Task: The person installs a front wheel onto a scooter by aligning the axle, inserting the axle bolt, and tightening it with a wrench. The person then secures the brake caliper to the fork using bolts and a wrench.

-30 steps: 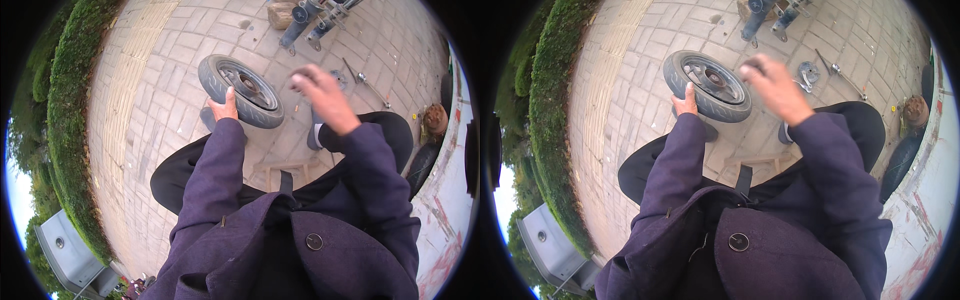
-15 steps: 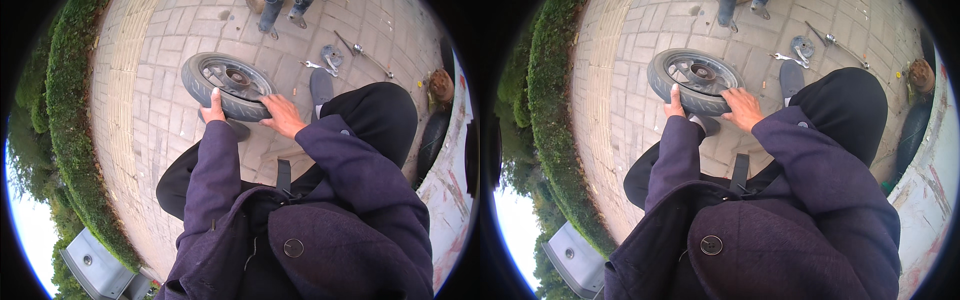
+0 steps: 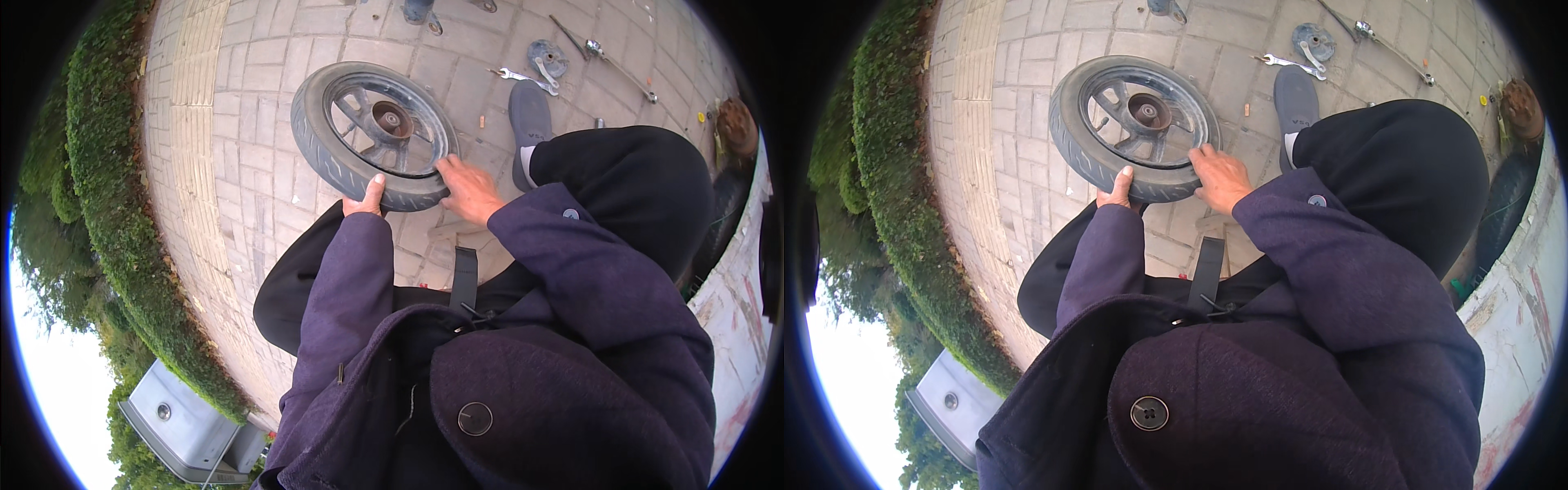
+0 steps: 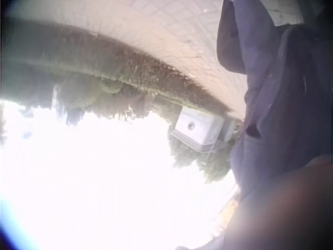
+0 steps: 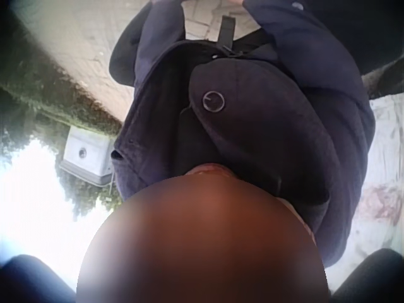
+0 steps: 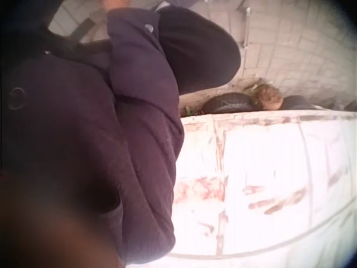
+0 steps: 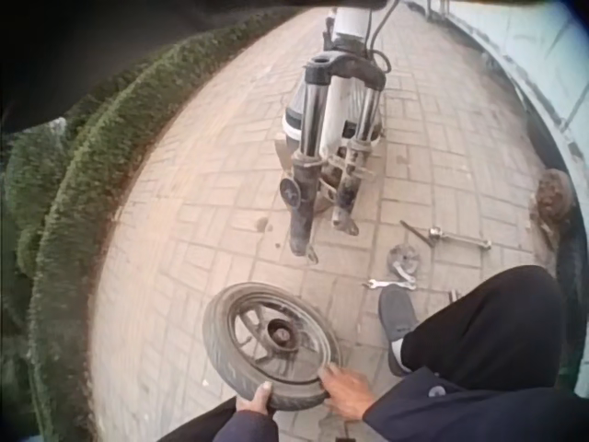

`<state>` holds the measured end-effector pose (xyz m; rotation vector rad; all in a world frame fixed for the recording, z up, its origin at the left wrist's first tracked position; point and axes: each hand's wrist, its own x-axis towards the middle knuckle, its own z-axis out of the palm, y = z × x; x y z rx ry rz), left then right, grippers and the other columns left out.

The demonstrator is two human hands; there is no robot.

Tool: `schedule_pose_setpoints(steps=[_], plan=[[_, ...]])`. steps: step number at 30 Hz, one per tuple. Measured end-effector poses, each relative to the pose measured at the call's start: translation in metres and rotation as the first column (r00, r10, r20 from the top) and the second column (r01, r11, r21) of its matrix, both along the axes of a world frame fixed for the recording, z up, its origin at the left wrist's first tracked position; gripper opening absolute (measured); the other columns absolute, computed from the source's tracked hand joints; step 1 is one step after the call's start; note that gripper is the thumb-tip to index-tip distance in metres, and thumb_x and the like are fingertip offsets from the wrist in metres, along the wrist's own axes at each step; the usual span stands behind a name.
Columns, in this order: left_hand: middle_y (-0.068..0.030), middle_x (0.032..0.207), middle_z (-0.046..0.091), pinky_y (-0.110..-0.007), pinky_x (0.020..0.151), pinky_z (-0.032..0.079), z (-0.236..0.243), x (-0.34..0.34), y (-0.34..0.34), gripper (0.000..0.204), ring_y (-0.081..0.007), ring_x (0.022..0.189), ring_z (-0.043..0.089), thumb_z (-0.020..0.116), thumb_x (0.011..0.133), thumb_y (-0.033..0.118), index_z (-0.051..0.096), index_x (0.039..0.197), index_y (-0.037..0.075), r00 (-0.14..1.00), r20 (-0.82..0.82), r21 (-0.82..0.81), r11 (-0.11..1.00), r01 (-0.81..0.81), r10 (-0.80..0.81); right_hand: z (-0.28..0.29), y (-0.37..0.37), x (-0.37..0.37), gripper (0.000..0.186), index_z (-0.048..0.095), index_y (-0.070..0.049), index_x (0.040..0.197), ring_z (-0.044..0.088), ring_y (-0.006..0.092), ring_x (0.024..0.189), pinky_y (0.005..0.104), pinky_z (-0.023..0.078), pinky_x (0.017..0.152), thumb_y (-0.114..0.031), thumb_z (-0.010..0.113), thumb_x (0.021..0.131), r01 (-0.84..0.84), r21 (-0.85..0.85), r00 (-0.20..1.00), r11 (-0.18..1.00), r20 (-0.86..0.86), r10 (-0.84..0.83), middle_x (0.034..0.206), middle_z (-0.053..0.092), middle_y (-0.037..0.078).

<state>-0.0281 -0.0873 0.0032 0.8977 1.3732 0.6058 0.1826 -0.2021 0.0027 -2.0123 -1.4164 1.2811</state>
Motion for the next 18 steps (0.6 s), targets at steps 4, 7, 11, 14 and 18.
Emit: schedule_pose_setpoints(steps=[4,7,11,14,18], plan=[[-0.0127,0.129,0.062,-0.044,0.098,0.056,-0.011,-0.011,-0.031,0.063,-0.0265,0.113,0.065,0.077,0.091,0.016,0.045,0.145,0.010,0.999,-0.047,0.103,0.994,0.029,-0.024,-0.016,0.003,0.004,0.062,0.045,-0.001,0.140,0.057,0.0418,0.123,0.0479,0.051,0.099,-0.027,0.065,0.088,0.167,-0.335,0.929,0.927,-0.262,-0.262,0.132,0.054,0.022],[-0.0111,0.130,0.061,-0.041,0.101,0.054,-0.011,-0.011,-0.051,0.063,-0.0237,0.115,0.064,0.076,0.092,0.011,0.043,0.145,0.008,0.995,-0.058,0.059,0.995,0.081,-0.078,-0.022,0.006,0.009,0.064,0.042,0.006,0.142,0.055,0.0450,0.128,0.0546,0.052,0.097,-0.035,0.056,0.095,0.439,-0.690,0.411,0.576,-0.415,-0.812,0.141,0.051,0.024],[-0.0115,0.131,0.061,-0.039,0.104,0.050,-0.001,-0.002,-0.062,0.060,-0.0236,0.117,0.063,0.074,0.093,0.007,0.043,0.145,0.005,0.983,-0.098,-0.006,0.987,0.158,-0.158,-0.024,0.005,0.010,0.067,0.042,0.010,0.142,0.061,0.0463,0.119,0.0590,0.055,0.091,-0.042,0.052,0.100,0.308,-0.818,0.367,0.486,-0.369,-0.854,0.139,0.054,0.026],[-0.0120,0.138,0.056,-0.040,0.110,0.045,0.015,0.008,-0.068,0.065,-0.0252,0.125,0.058,0.074,0.093,0.009,0.039,0.148,0.005,0.974,0.000,-0.088,0.970,0.225,-0.226,-0.027,0.003,0.009,0.064,0.045,0.009,0.141,0.066,0.0437,0.112,0.0567,0.057,0.090,-0.042,0.051,0.102,0.206,-0.847,0.361,0.489,-0.399,-0.843,0.135,0.059,0.026],[-0.0132,0.156,0.041,-0.054,0.115,0.040,0.042,0.019,-0.065,0.080,-0.0325,0.140,0.045,0.074,0.095,0.034,0.030,0.156,0.006,0.912,0.407,-0.273,0.947,0.170,-0.046,-0.037,-0.003,0.013,0.056,0.048,0.008,0.140,0.069,0.0383,0.108,0.0547,0.057,0.088,-0.035,0.053,0.105,0.253,-0.841,0.372,0.478,-0.371,-0.851,0.130,0.063,0.025]])
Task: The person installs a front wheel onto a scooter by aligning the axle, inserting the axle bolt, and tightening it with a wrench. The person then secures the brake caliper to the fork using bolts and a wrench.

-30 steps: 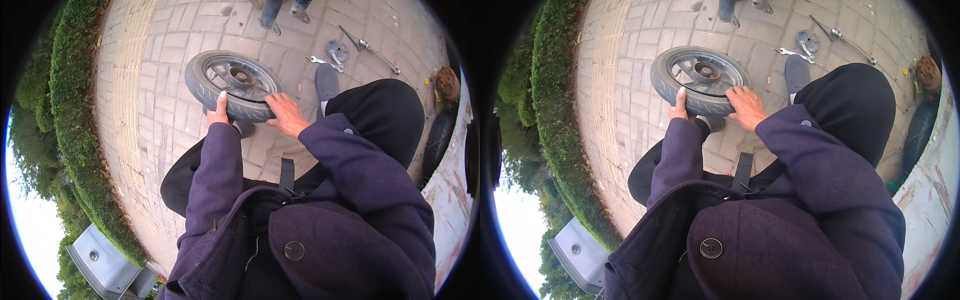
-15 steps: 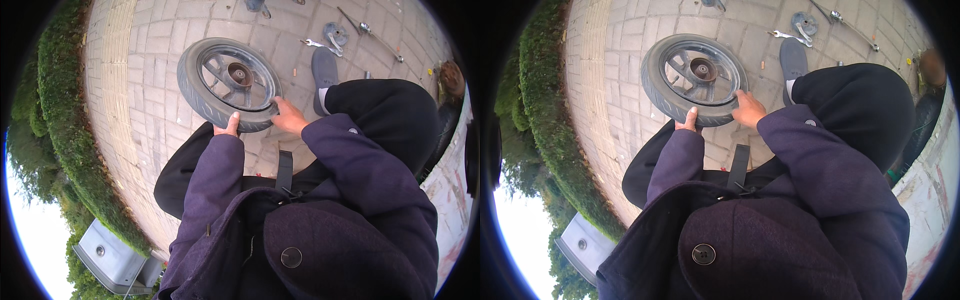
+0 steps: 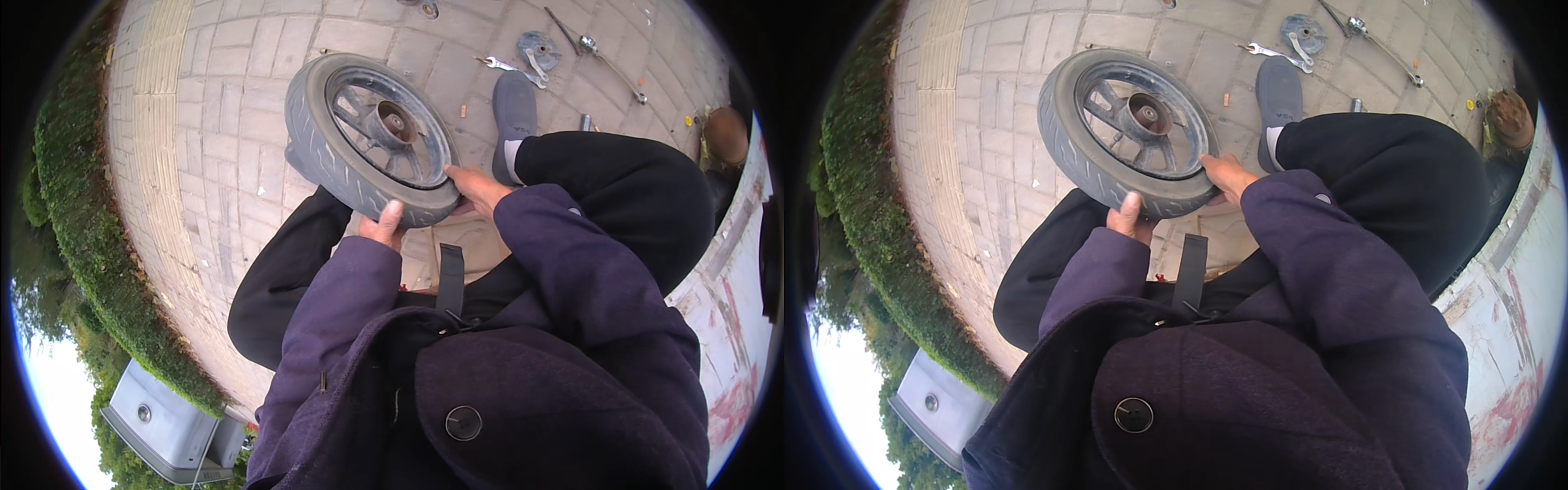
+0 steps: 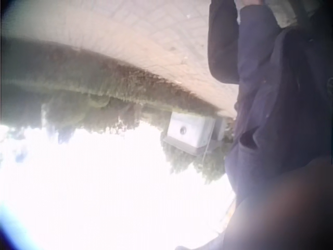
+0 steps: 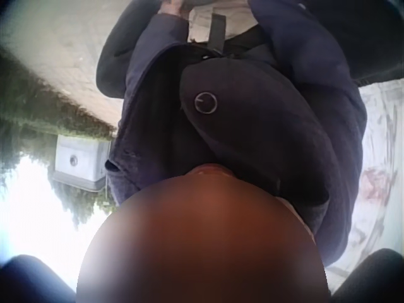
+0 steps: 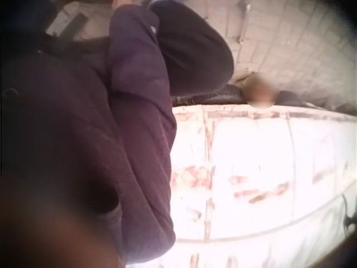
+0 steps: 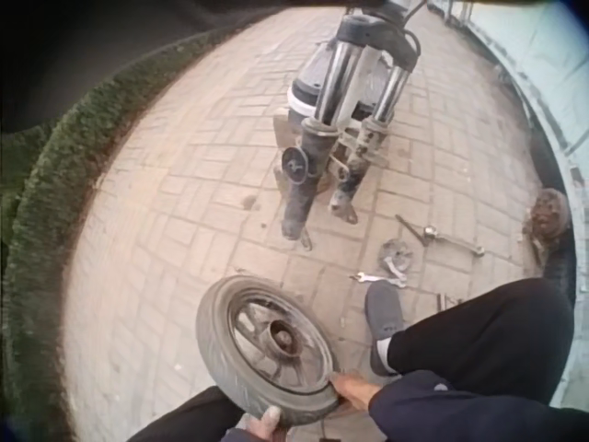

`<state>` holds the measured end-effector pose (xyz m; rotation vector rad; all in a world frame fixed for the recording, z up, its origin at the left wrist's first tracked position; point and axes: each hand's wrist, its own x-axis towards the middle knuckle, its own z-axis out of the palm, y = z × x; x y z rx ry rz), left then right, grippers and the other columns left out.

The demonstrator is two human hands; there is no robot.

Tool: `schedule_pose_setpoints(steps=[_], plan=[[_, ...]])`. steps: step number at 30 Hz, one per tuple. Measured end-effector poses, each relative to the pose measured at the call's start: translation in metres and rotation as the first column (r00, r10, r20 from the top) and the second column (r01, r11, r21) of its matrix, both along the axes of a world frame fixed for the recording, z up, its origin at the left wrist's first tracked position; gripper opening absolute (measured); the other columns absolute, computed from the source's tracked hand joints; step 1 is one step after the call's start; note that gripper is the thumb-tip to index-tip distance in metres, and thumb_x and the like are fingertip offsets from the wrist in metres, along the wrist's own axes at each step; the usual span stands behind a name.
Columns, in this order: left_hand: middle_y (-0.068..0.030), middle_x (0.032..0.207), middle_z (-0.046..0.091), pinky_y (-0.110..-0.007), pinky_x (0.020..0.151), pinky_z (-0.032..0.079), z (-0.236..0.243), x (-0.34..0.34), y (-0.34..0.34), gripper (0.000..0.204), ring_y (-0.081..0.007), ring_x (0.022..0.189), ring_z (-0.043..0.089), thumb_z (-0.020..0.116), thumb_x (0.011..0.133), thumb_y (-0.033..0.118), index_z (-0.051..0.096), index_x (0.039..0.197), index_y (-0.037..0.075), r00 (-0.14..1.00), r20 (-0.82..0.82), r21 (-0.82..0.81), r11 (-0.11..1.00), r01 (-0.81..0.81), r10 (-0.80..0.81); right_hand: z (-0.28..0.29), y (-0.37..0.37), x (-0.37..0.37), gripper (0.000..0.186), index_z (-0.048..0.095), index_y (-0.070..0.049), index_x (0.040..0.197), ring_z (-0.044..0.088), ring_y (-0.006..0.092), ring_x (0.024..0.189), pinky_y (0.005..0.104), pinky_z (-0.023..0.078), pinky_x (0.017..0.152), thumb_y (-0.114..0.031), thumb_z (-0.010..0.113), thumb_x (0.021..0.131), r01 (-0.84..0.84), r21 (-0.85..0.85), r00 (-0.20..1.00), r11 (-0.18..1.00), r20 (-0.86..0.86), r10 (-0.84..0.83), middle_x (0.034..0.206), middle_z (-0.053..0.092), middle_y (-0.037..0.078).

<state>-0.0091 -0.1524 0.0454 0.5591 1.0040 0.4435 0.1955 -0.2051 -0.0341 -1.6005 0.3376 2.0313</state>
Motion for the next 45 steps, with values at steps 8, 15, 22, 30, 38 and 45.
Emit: schedule_pose_setpoints(steps=[8,15,22,30,38,45], plan=[[-0.0181,0.119,0.069,-0.034,0.091,0.055,0.023,-0.008,0.088,0.071,-0.0243,0.101,0.068,0.085,0.084,0.033,0.056,0.132,-0.011,0.847,-0.527,0.101,0.995,-0.022,0.072,-0.031,-0.023,0.009,0.051,0.049,0.012,0.135,0.069,0.0335,0.106,0.0529,0.056,0.088,-0.027,0.059,0.104,0.007,-0.073,0.990,0.997,0.140,0.004,0.127,0.065,0.022],[-0.0153,0.119,0.068,-0.035,0.095,0.052,0.034,0.020,0.080,0.065,-0.0227,0.105,0.066,0.085,0.083,0.023,0.056,0.132,-0.007,0.910,-0.414,0.147,0.988,0.057,0.009,-0.051,-0.010,0.000,0.052,0.048,0.014,0.137,0.066,0.0313,0.112,0.0421,0.051,0.096,-0.024,0.058,0.103,0.129,-0.017,0.970,0.992,0.209,-0.122,0.127,0.065,0.021],[-0.0145,0.116,0.069,-0.035,0.095,0.052,0.044,0.061,0.062,0.056,-0.0222,0.103,0.067,0.086,0.081,0.013,0.058,0.127,-0.004,0.899,-0.411,0.552,0.826,0.112,0.153,-0.022,0.024,0.012,0.044,0.054,0.003,0.141,0.066,0.0262,0.109,0.0399,0.052,0.096,-0.020,0.055,0.104,0.186,0.172,0.972,0.967,0.112,-0.207,0.131,0.065,0.015],[-0.0116,0.124,0.064,-0.035,0.100,0.049,0.018,0.057,0.059,0.070,-0.0214,0.111,0.062,0.089,0.078,0.014,0.052,0.135,-0.001,0.878,-0.446,0.548,0.829,0.113,0.175,-0.018,0.018,0.003,0.043,0.055,-0.003,0.144,0.069,0.0272,0.106,0.0388,0.057,0.092,-0.018,0.056,0.104,0.071,0.194,0.994,0.978,0.072,-0.087,0.133,0.064,0.013],[-0.0108,0.123,0.065,-0.035,0.100,0.049,0.020,0.060,0.052,0.067,-0.0210,0.109,0.063,0.089,0.078,0.015,0.054,0.134,0.000,0.880,-0.442,0.560,0.819,0.121,0.173,-0.023,0.016,0.001,0.042,0.056,-0.005,0.143,0.070,0.0251,0.102,0.0381,0.057,0.089,-0.018,0.057,0.104,0.047,0.171,0.990,0.984,0.124,-0.069,0.130,0.065,0.012],[-0.0118,0.124,0.063,-0.035,0.099,0.050,0.016,0.053,0.065,0.071,-0.0215,0.110,0.063,0.089,0.077,0.011,0.050,0.135,-0.001,0.884,-0.436,0.508,0.857,0.086,0.169,-0.026,0.019,0.000,0.043,0.057,-0.003,0.141,0.067,0.0249,0.099,0.0393,0.055,0.085,-0.018,0.059,0.101,-0.012,0.218,0.983,0.976,0.181,-0.029,0.124,0.066,0.014]])
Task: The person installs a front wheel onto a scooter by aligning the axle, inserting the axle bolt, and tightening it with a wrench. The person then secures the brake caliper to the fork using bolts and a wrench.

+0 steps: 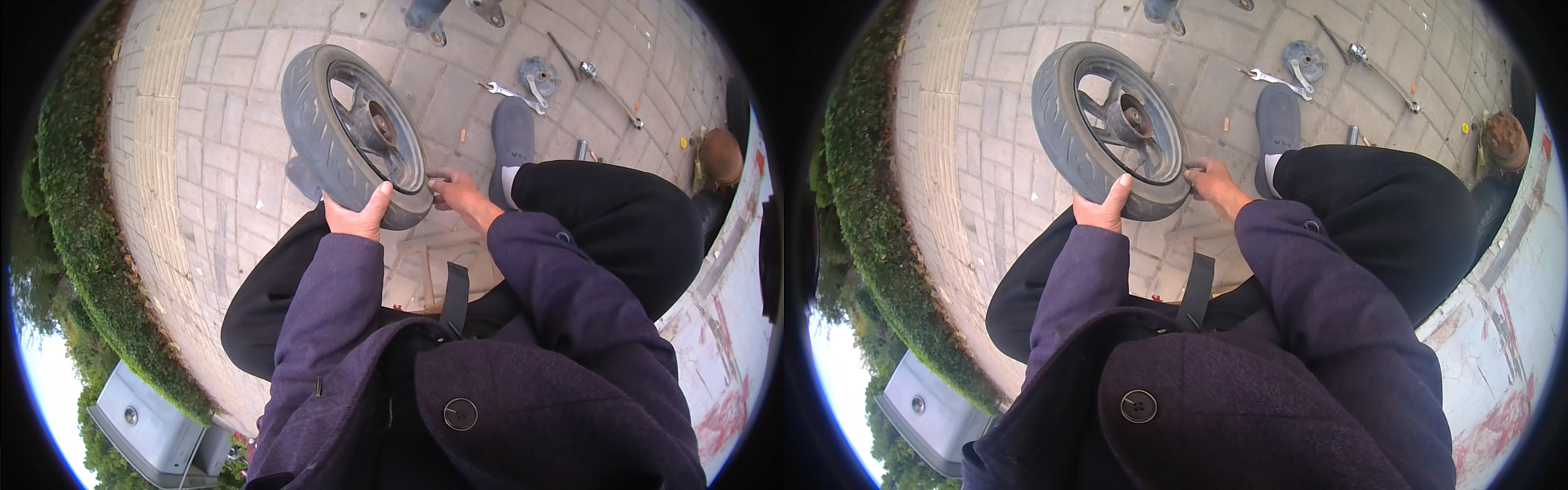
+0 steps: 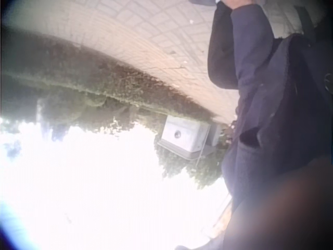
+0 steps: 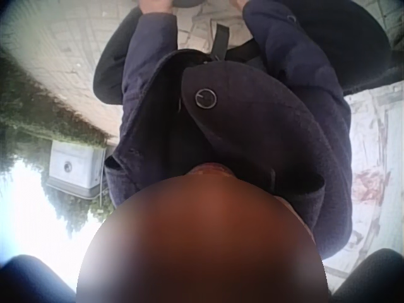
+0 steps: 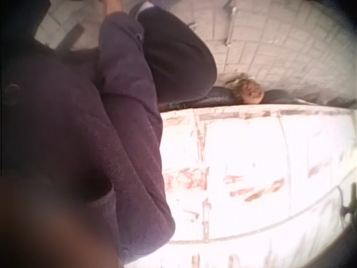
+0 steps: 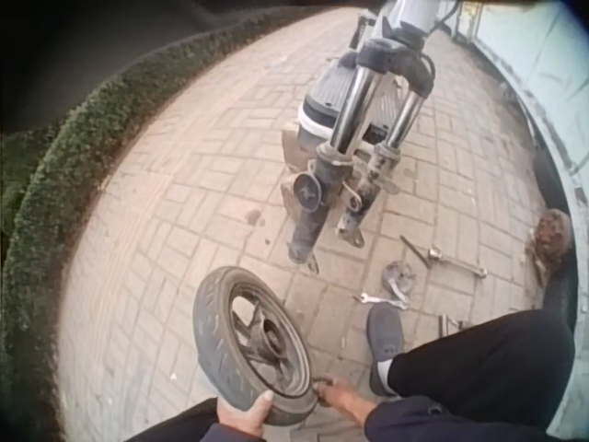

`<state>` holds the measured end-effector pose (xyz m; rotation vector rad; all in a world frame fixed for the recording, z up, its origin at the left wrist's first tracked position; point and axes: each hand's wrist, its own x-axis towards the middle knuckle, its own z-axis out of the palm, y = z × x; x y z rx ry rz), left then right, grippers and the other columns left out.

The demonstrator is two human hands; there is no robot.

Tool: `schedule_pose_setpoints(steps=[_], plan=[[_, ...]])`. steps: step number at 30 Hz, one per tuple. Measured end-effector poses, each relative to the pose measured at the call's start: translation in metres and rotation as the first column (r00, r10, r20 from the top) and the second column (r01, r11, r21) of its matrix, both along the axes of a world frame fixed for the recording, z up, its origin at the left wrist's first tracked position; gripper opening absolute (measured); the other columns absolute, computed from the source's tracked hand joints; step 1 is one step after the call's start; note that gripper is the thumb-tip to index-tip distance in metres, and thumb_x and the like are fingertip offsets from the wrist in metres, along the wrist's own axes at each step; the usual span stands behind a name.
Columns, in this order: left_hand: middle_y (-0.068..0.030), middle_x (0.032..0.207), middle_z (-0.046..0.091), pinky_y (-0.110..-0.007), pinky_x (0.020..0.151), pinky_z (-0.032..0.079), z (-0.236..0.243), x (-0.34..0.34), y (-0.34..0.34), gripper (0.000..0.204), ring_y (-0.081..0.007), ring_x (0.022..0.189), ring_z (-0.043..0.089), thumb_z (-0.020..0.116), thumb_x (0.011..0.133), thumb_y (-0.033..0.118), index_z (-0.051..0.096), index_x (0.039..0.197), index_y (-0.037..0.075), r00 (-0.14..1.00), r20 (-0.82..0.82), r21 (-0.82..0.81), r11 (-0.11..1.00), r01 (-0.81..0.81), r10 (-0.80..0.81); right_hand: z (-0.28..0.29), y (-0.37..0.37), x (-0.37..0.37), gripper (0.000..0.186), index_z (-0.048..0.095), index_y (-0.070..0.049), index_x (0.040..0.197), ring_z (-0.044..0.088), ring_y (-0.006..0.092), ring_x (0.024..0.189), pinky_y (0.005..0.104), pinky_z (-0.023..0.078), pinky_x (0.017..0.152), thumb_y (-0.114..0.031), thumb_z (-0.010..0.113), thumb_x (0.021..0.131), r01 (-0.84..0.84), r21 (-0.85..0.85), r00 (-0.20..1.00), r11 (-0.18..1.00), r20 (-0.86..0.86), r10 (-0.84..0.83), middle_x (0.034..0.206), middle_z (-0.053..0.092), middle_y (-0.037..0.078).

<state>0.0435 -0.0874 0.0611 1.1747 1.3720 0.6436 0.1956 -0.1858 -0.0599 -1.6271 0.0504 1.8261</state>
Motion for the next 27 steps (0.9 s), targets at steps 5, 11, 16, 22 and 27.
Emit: schedule_pose_setpoints(steps=[5,11,16,22,27], plan=[[-0.0122,0.126,0.062,-0.035,0.100,0.049,-0.002,-0.008,0.004,0.074,-0.0216,0.112,0.061,0.088,0.077,0.011,0.049,0.138,-0.001,1.000,-0.027,0.007,1.000,0.015,-0.015,0.003,0.001,-0.004,0.041,0.059,-0.001,0.138,0.066,0.0241,0.100,0.0377,0.055,0.082,-0.018,0.060,0.100,0.000,0.017,1.000,1.000,0.027,0.000,0.121,0.067,0.015],[-0.0122,0.129,0.061,-0.035,0.103,0.046,-0.011,-0.012,0.004,0.075,-0.0217,0.116,0.060,0.089,0.077,0.011,0.049,0.139,-0.001,0.998,0.052,0.017,1.000,0.017,-0.018,-0.005,0.001,-0.005,0.039,0.063,0.000,0.132,0.069,0.0215,0.085,0.0342,0.054,0.080,-0.020,0.062,0.098,-0.125,0.077,0.979,0.989,0.172,0.110,0.104,0.072,0.013],[-0.0136,0.125,0.064,-0.036,0.095,0.053,-0.021,-0.017,0.024,0.072,-0.0233,0.108,0.065,0.083,0.087,0.036,0.051,0.139,-0.002,0.951,0.252,-0.178,0.975,-0.135,0.178,-0.015,0.000,-0.009,0.042,0.065,-0.001,0.128,0.072,0.0261,0.090,0.0381,0.054,0.085,-0.025,0.065,0.094,-0.253,0.109,0.930,0.961,0.302,0.210,0.105,0.073,0.018],[-0.0209,0.098,0.070,-0.044,0.078,0.060,-0.022,-0.010,0.038,0.077,-0.0304,0.085,0.072,0.066,0.089,0.067,0.061,0.118,-0.005,0.889,0.331,-0.228,0.941,-0.251,0.317,-0.018,0.002,-0.012,0.044,0.066,-0.003,0.127,0.068,0.0345,0.110,0.0432,0.051,0.094,-0.032,0.064,0.093,-0.339,0.167,0.881,0.926,0.402,0.250,0.112,0.072,0.021],[-0.0203,0.094,0.070,-0.042,0.073,0.060,-0.022,-0.007,0.043,0.074,-0.0302,0.079,0.072,0.066,0.090,0.063,0.060,0.115,-0.006,0.876,0.352,-0.204,0.941,-0.271,0.329,-0.018,0.003,-0.013,0.044,0.064,-0.004,0.127,0.068,0.0339,0.106,0.0429,0.051,0.093,-0.033,0.064,0.094,-0.331,0.193,0.886,0.924,0.401,0.233,0.109,0.072,0.020]])
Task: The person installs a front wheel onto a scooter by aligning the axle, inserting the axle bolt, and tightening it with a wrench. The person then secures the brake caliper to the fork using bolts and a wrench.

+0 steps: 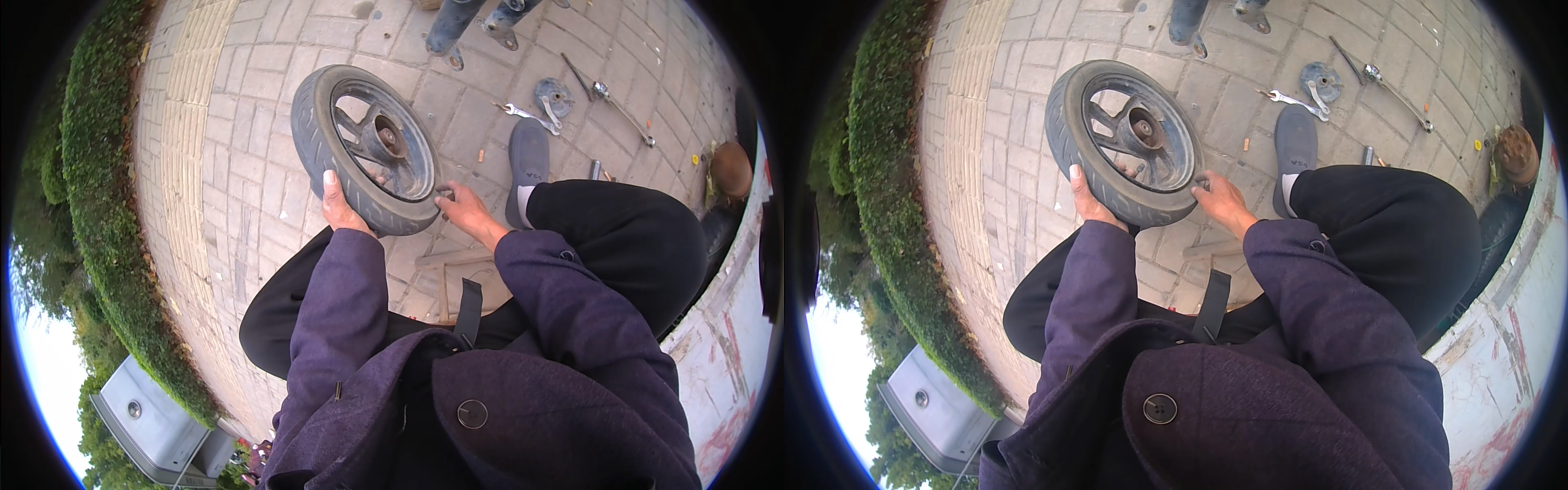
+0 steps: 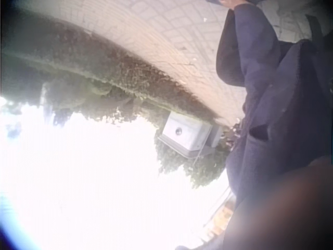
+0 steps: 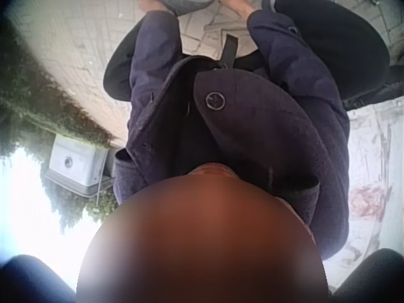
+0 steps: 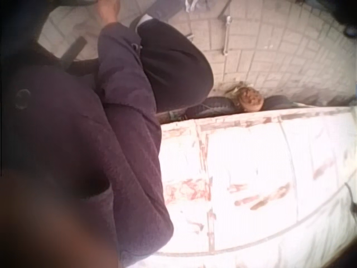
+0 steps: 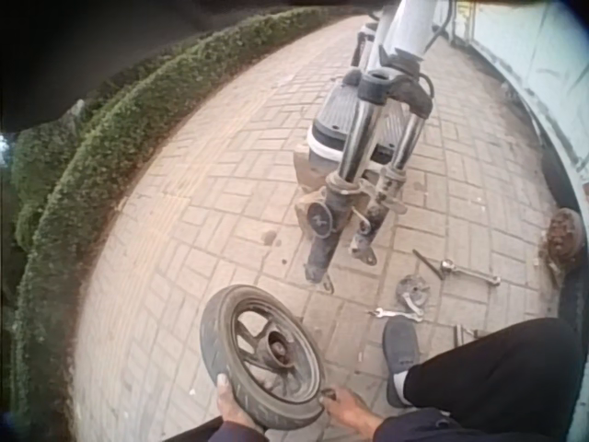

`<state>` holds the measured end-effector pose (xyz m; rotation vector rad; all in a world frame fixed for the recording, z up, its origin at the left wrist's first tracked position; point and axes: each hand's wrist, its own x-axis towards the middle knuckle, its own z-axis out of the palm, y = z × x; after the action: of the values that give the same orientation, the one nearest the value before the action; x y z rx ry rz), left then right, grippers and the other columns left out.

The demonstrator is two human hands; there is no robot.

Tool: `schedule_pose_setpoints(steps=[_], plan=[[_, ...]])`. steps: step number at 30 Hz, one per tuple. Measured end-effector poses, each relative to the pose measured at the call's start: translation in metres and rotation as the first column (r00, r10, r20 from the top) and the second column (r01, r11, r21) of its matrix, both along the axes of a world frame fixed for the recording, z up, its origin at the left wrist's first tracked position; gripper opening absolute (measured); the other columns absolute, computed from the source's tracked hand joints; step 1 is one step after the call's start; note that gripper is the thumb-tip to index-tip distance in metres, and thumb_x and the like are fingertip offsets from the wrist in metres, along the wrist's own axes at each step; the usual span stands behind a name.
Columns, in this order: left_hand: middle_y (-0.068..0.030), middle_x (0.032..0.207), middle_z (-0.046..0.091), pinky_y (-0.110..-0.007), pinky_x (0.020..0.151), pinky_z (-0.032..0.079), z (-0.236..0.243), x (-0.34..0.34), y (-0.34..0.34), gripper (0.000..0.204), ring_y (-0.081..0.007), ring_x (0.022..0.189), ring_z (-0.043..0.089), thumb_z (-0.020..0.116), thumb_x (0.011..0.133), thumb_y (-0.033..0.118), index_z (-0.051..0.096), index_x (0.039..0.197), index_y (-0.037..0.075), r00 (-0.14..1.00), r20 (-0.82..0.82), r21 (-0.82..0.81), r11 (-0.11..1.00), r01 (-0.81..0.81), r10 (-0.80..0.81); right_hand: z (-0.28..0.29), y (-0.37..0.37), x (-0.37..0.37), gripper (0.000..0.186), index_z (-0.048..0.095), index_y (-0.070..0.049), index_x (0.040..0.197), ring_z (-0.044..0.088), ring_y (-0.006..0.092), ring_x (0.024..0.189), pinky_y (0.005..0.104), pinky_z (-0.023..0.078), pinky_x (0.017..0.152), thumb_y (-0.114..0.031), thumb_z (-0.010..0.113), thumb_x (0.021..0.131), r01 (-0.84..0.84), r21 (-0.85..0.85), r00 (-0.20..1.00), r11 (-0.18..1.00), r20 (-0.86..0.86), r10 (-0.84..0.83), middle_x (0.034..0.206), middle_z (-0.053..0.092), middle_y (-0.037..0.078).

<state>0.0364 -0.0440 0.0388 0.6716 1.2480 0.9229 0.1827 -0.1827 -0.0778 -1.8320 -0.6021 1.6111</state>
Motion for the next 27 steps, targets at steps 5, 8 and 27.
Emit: schedule_pose_setpoints(steps=[5,8,27], plan=[[-0.0163,0.084,0.066,-0.042,0.070,0.059,0.000,0.002,-0.001,0.067,-0.0295,0.074,0.069,0.061,0.092,0.064,0.060,0.111,0.000,0.988,-0.145,0.093,0.994,0.059,-0.045,0.005,0.001,0.000,0.043,0.064,-0.004,0.127,0.068,0.0334,0.103,0.0429,0.051,0.091,-0.031,0.064,0.094,0.017,-0.032,0.999,0.999,-0.041,-0.018,0.108,0.071,0.019],[-0.0168,0.084,0.067,-0.042,0.070,0.059,0.000,0.002,0.000,0.068,-0.0293,0.074,0.069,0.062,0.091,0.065,0.060,0.109,-0.001,0.992,-0.121,0.094,0.995,0.035,-0.023,0.008,-0.001,0.003,0.043,0.064,-0.003,0.126,0.069,0.0335,0.101,0.0433,0.052,0.091,-0.032,0.064,0.095,0.059,-0.090,0.986,0.994,-0.150,-0.073,0.109,0.071,0.018],[-0.0116,0.135,0.061,-0.039,0.108,0.044,-0.014,0.015,-0.028,0.082,-0.0245,0.122,0.058,0.054,0.096,0.071,0.055,0.140,0.002,0.956,0.019,0.030,0.956,0.293,-0.294,0.144,0.056,-0.002,0.069,0.061,0.001,0.127,0.059,0.0385,0.116,0.0464,0.043,0.100,-0.062,0.047,0.101,0.066,0.435,0.951,0.898,0.244,-0.188,0.119,0.066,0.022]])
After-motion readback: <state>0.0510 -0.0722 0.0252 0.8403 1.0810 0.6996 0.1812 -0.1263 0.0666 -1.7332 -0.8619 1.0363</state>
